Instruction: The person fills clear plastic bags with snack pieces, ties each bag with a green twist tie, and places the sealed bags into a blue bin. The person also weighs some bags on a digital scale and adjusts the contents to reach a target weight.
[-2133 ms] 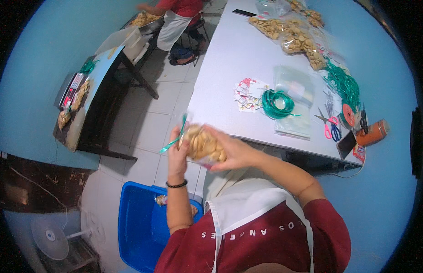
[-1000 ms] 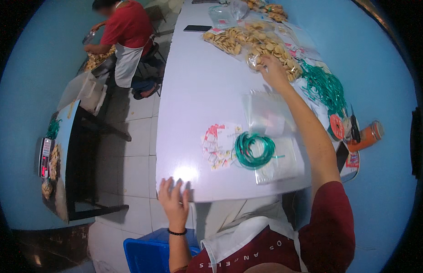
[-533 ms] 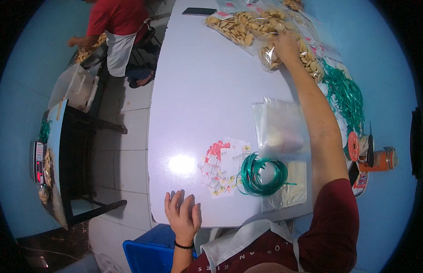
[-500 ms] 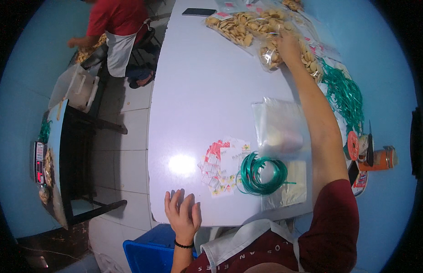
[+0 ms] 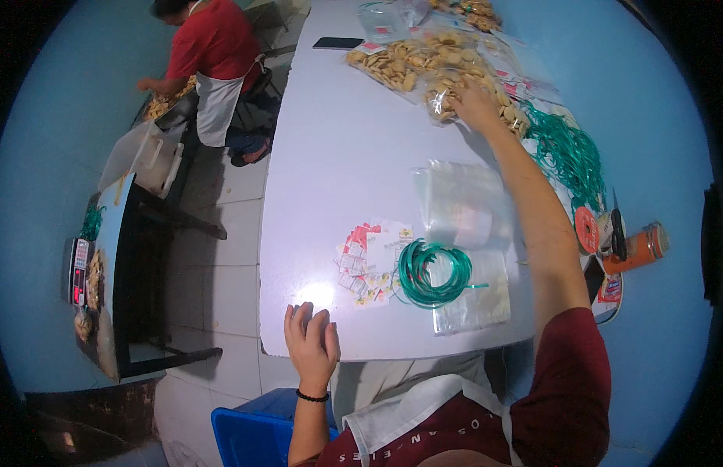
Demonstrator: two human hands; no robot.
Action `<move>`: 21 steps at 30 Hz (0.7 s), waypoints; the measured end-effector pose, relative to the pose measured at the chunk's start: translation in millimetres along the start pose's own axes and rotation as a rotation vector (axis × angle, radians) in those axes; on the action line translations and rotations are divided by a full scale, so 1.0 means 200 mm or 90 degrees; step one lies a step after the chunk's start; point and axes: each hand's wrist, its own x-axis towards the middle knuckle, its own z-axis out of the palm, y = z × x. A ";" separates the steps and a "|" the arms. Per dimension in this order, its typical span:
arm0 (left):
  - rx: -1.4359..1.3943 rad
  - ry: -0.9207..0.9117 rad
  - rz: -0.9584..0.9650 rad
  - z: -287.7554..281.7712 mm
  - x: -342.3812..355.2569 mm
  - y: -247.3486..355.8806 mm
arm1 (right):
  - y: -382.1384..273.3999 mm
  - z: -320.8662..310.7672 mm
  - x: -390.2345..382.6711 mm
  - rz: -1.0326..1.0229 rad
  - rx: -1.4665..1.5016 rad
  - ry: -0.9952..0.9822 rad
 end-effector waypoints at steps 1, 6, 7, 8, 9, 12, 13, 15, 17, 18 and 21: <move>0.004 -0.003 -0.007 0.00 0.01 0.00 | -0.03 0.03 0.02 0.009 -0.035 0.004; -0.011 -0.016 -0.037 0.02 0.03 0.00 | -0.10 0.16 0.14 0.055 -0.092 0.004; -0.018 -0.012 -0.043 0.02 0.04 0.00 | -0.10 0.18 0.16 0.047 -0.110 0.023; -0.011 -0.019 -0.044 0.02 0.04 0.01 | -0.10 0.21 0.17 0.052 -0.132 0.010; -0.009 -0.019 -0.047 0.02 0.04 0.01 | -0.09 0.22 0.20 0.051 -0.131 0.022; 0.000 -0.021 -0.045 0.01 0.05 0.01 | -0.05 0.24 0.25 0.104 -0.069 0.031; 0.002 -0.022 -0.043 0.01 0.04 0.01 | -0.03 0.23 0.26 0.133 -0.001 0.080; -0.001 -0.015 -0.036 0.01 0.04 0.01 | 0.03 0.19 0.25 0.129 0.122 0.194; -0.001 -0.004 -0.029 0.01 0.03 0.01 | 0.10 0.08 0.17 0.081 0.226 0.314; 0.001 0.001 -0.026 0.01 0.03 0.01 | 0.13 0.00 0.13 0.060 0.249 0.344; -0.014 0.008 -0.017 0.02 0.01 0.00 | 0.17 -0.31 -0.01 0.053 0.338 0.403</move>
